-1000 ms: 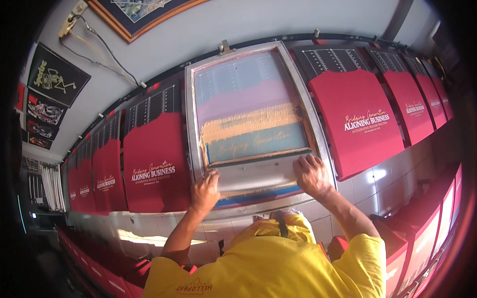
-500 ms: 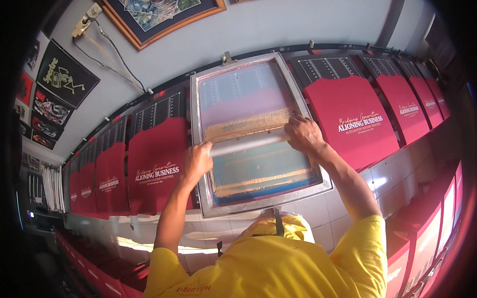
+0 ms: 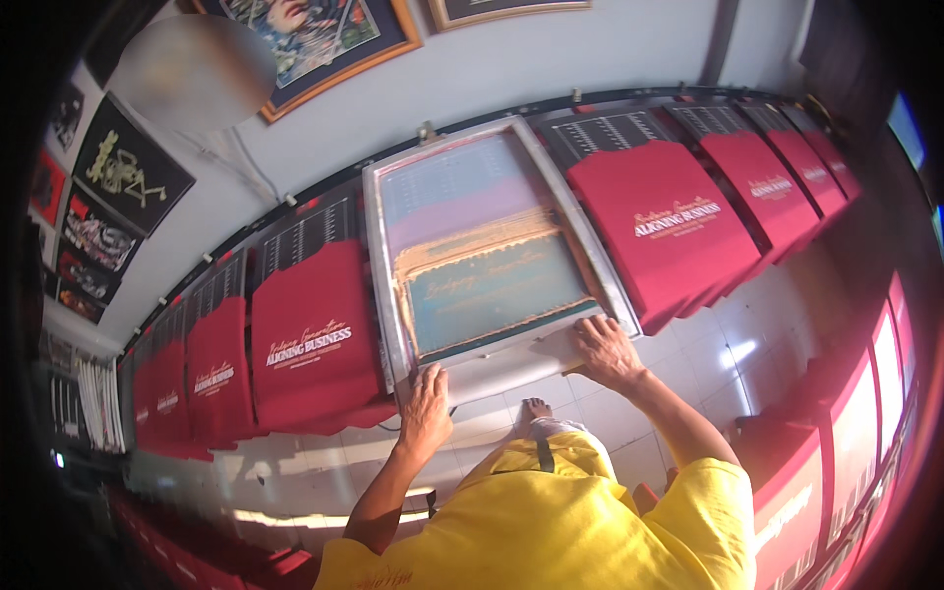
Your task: The person performs screen printing by moving a screen frame over t-shirts on a long table, applying ink with a squeegee, and lifting the frame to advance to the next shirt.
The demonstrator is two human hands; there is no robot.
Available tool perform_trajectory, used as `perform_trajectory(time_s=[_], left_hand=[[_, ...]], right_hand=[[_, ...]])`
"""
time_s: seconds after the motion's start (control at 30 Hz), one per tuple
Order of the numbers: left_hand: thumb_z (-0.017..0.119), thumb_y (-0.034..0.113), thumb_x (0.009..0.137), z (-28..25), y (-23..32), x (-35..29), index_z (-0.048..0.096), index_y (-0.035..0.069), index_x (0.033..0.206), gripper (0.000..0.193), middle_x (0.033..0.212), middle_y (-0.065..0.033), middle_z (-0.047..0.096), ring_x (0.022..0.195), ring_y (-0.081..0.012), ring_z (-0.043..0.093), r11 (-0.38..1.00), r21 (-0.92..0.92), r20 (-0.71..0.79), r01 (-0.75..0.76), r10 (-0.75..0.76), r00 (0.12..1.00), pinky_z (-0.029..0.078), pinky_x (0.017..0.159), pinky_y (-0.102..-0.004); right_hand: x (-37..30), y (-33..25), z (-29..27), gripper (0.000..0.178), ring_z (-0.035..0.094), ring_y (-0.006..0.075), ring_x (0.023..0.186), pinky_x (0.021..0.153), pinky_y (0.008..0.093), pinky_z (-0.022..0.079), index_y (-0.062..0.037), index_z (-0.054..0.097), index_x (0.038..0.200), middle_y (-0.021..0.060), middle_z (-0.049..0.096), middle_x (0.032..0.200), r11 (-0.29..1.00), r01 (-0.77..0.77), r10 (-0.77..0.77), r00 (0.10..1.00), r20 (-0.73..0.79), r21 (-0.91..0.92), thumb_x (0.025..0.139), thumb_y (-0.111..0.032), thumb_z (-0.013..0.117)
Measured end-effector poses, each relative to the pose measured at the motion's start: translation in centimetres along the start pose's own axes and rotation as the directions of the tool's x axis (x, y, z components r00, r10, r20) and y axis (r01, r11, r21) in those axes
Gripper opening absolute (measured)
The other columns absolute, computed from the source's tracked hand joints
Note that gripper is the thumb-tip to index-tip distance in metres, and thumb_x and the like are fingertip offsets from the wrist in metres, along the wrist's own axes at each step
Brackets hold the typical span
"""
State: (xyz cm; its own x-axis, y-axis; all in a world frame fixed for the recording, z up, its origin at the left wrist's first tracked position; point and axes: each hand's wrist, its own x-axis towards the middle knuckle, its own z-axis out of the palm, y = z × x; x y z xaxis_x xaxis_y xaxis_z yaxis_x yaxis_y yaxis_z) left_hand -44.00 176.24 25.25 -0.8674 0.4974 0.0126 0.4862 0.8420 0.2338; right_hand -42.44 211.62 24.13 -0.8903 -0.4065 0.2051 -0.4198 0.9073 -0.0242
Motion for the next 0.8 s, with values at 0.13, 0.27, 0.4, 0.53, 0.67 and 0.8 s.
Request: perform_trajectory(time_s=[0.13,0.27,0.4,0.53,0.67,0.8], left_hand=[[0.055,0.007,0.083,1.2,-0.4,-0.9,0.045,-0.009,0.135,0.055,0.142,-0.0252,0.042,0.135,-0.0396,0.037,1.000,-0.006,-0.020,-0.019,0.019,1.000,0.030,0.115,-0.0445],[0.061,0.018,0.087,-1.9,-0.4,-0.9,0.047,-0.005,0.134,0.055,0.142,-0.0252,0.043,0.136,-0.0402,0.036,0.973,-0.211,-0.072,-0.091,0.077,0.994,0.027,0.114,-0.0506],[0.055,0.023,0.095,0.1,-4.7,-0.3,0.045,-0.008,0.135,0.051,0.141,-0.0282,0.041,0.131,-0.0437,0.040,0.933,-0.342,-0.321,0.115,-0.231,0.918,0.032,0.111,-0.0488],[0.052,0.019,0.097,2.5,-9.4,1.0,0.054,-0.008,0.126,0.041,0.128,-0.0277,0.056,0.120,-0.0395,0.053,0.774,-0.467,-0.176,0.428,-0.555,0.813,0.040,0.104,-0.0450],[0.052,0.022,0.097,4.6,-12.7,1.4,0.064,-0.007,0.116,0.037,0.113,-0.0263,0.066,0.108,-0.0381,0.063,0.615,-0.513,0.054,0.599,-0.674,0.737,0.045,0.099,-0.0431],[0.051,0.026,0.099,5.0,-12.6,1.8,0.051,-0.002,0.078,0.035,0.069,-0.0035,0.047,0.068,-0.0147,0.042,0.557,-0.751,-0.112,0.355,-0.638,0.762,0.038,0.066,-0.0342]], right_hand=[[-0.6,-0.5,0.5,0.070,0.050,0.0265,0.109,0.090,0.0415,0.044,-0.0048,0.061,0.113,0.0099,0.054,0.114,0.998,-0.022,0.025,0.999,-0.035,0.066,0.068,-0.056,0.075],[-0.2,0.0,-1.6,0.063,0.054,0.0307,0.107,0.091,0.0439,0.045,-0.0040,0.060,0.121,0.0130,0.058,0.112,0.958,-0.076,0.095,0.994,-0.056,0.277,0.083,-0.053,0.068],[1.3,3.4,-0.6,0.039,0.058,0.0331,0.107,0.092,0.0435,0.048,-0.0022,0.062,0.118,0.0154,0.063,0.112,0.852,-0.395,0.474,0.861,-0.185,0.343,0.091,-0.031,0.062],[1.9,6.8,4.2,0.031,0.060,0.0360,0.105,0.089,0.0437,0.049,-0.0007,0.062,0.113,0.0184,0.064,0.110,0.674,-0.607,0.725,0.653,-0.219,0.420,0.094,-0.024,0.056],[3.2,8.3,7.0,0.026,0.064,0.0417,0.089,0.079,0.0451,0.050,0.0023,0.065,0.104,0.0245,0.065,0.093,0.564,-0.585,0.799,0.565,-0.207,0.583,0.093,-0.019,0.056],[3.9,8.7,7.6,0.030,0.065,0.0425,0.076,0.069,0.0463,0.049,0.0028,0.067,0.090,0.0268,0.062,0.075,0.415,-0.695,0.879,0.474,-0.061,0.587,0.093,-0.025,0.055]])
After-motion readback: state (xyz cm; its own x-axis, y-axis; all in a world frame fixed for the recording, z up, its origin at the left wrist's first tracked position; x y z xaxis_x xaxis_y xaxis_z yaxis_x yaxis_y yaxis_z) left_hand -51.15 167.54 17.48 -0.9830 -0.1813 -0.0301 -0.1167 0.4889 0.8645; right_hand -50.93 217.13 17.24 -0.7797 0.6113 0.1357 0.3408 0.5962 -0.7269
